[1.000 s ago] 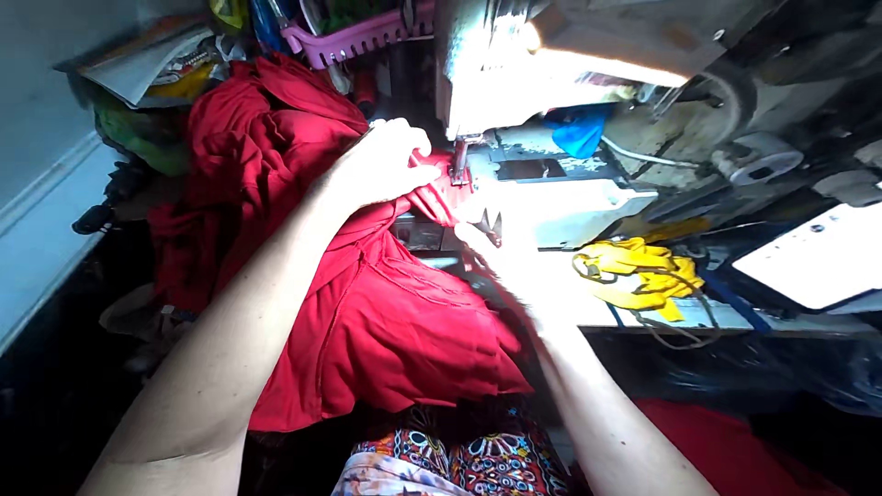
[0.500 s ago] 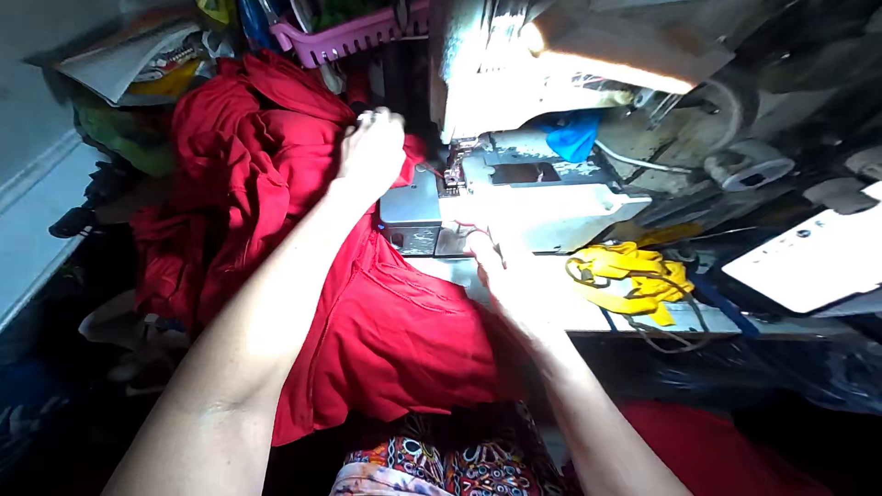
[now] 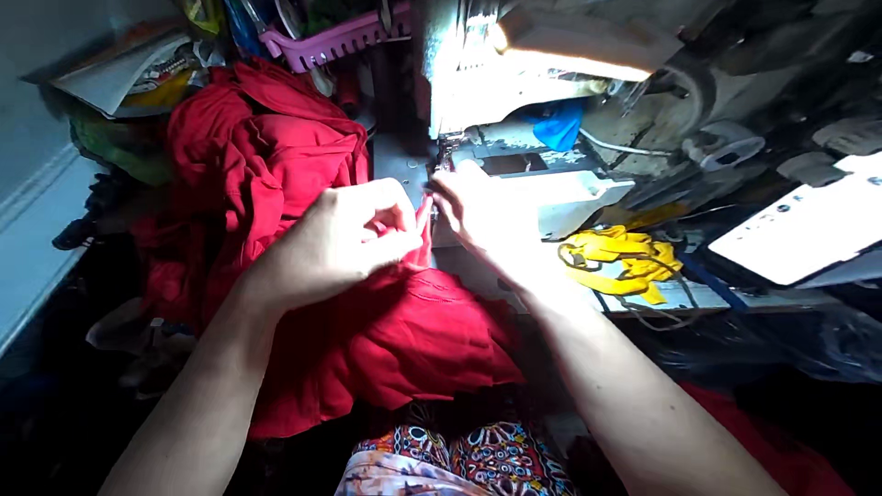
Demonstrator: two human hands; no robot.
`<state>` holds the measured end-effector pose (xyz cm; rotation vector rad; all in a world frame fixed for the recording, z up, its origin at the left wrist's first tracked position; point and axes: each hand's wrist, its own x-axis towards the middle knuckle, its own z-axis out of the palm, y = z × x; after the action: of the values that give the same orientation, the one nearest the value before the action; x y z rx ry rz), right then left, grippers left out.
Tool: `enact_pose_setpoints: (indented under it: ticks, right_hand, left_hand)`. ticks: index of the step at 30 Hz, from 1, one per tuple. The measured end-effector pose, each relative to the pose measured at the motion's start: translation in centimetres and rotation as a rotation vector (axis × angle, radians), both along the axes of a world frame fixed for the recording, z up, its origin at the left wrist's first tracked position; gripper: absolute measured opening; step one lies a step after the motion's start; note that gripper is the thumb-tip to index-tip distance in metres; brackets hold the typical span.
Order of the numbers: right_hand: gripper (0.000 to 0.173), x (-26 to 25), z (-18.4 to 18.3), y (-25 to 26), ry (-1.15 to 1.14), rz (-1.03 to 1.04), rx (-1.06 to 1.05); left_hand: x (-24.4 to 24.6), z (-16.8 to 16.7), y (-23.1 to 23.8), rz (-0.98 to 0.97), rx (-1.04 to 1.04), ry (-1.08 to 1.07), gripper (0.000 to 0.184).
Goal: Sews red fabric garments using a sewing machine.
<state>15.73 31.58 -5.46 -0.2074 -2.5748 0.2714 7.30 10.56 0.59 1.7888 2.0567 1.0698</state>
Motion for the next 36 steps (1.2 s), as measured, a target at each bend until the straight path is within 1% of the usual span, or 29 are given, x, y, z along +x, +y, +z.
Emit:
enact_pose_setpoints:
  ticks: [2,3,4,6,7,8,9,10,11,12,13,15,16,18,19,20,22,24,26,27,28,29,30,31,32,34,36]
  right_hand:
    - [0.025,-1.1,0.1,-0.1,0.023,0.050,-0.031]
    - [0.026,-1.3,0.3,-0.1,0.041,0.074,-0.056]
    - [0.027,-1.2,0.4,0.1,0.067,0.099,-0.102]
    - [0.029,-0.3,0.3,0.7,0.130,0.184,-0.229]
    - [0.029,0.4,0.2,0.8,0.148,0.235,-0.299]
    - [0.030,1.4,0.2,0.6,0.110,0.274,-0.371]
    - [0.029,2.4,0.2,0.2,0.037,0.300,-0.441]
    - [0.026,3.5,0.0,-0.3,-0.052,0.317,-0.486]
    - [0.026,4.8,-0.5,-0.8,-0.145,0.335,-0.528]
    - [0.029,5.9,-1.2,-1.1,-0.263,0.353,-0.566]
    - [0.028,6.9,-2.0,-1.3,-0.360,0.366,-0.592]
    - [0.013,8.4,-2.8,-1.5,-0.482,0.388,-0.624]
    - [0.009,9.0,-2.2,-1.5,-0.508,0.391,-0.677]
    - [0.007,10.0,-1.5,-0.8,-0.421,0.381,-0.715]
    - [0.007,10.3,-1.6,-0.2,-0.377,0.362,-0.737]
    - [0.010,10.6,-1.4,0.1,-0.350,0.317,-0.782]
    - [0.007,10.9,-1.1,-0.4,-0.271,0.188,-0.901]
    - [0.011,11.3,-0.9,-2.2,-0.206,0.139,-1.073]
    - [0.021,11.9,-0.9,-4.7,-0.189,0.161,-1.299]
    - [0.023,12.1,-1.2,-5.7,-0.212,0.214,-1.404]
    - [0.019,12.2,-1.6,-6.5,-0.226,0.271,-1.477]
    - [0.017,12.4,-1.8,-7.0,-0.247,0.310,-1.520]
    - [0.018,12.8,-2.0,-7.1,-0.251,0.331,-1.529]
    - [0.019,13.3,-2.2,-7.2,-0.226,0.358,-1.538]
    - [0.016,13.8,-2.4,-7.2,-0.187,0.385,-1.532]
    - [0.008,14.6,-2.5,-7.6,-0.123,0.386,-1.475]
    - [0.010,15.1,-2.4,-8.1,-0.092,0.385,-1.337]
  left_hand:
    - [-0.2,1.2,-1.3,0.140,0.065,0.071,0.011]
    - [-0.9,2.0,-2.3,0.216,0.130,0.103,0.012]
    - [-3.1,2.3,-4.0,0.260,0.242,0.143,0.013]
    - [-9.3,1.8,-9.0,0.328,0.542,0.188,0.022]
    - [-10.6,1.8,-11.2,0.446,0.655,0.144,0.028]
    - [-10.1,2.2,-12.3,0.648,0.759,0.062,0.037]
    - [-8.7,3.0,-12.3,0.892,0.803,-0.012,0.049]
    - [-7.4,3.4,-12.3,1.052,0.779,-0.033,0.058]
    - [-6.0,3.4,-12.1,1.094,0.720,0.004,0.060]
    - [-4.3,2.8,-11.8,1.053,0.638,0.068,0.058]
    - [-2.2,2.0,-11.2,0.963,0.548,0.139,0.052]
    - [2.0,-0.4,-9.7,0.759,0.411,0.216,0.035]
    - [3.8,-1.8,-8.8,0.656,0.384,0.208,0.026]
    - [7.1,-4.5,-7.9,0.537,0.338,0.098,0.018]
    - [8.5,-5.6,-7.6,0.508,0.321,0.026,0.018]
    - [9.7,-6.6,-7.4,0.478,0.323,-0.039,0.020]
    - [11.6,-8.1,-6.9,0.439,0.336,-0.153,0.024]
    - [13.3,-9.3,-6.0,0.409,0.317,-0.285,0.027]
    - [14.7,-9.8,-5.1,0.387,0.238,-0.461,0.050]
    - [15.3,-9.6,-4.8,0.398,0.208,-0.533,0.058]
    - [15.8,-9.3,-4.4,0.440,0.202,-0.578,0.057]
    - [16.0,-9.0,-4.2,0.486,0.189,-0.604,0.045]
    - [16.0,-9.1,-4.3,0.514,0.174,-0.598,0.030]
    - [15.8,-9.5,-4.5,0.509,0.168,-0.581,0.020]
    - [15.8,-9.7,-4.7,0.506,0.181,-0.585,0.014]
    - [15.9,-9.9,-4.7,0.482,0.186,-0.609,0.010]
    - [16.0,-9.7,-4.6,0.452,0.183,-0.652,0.012]
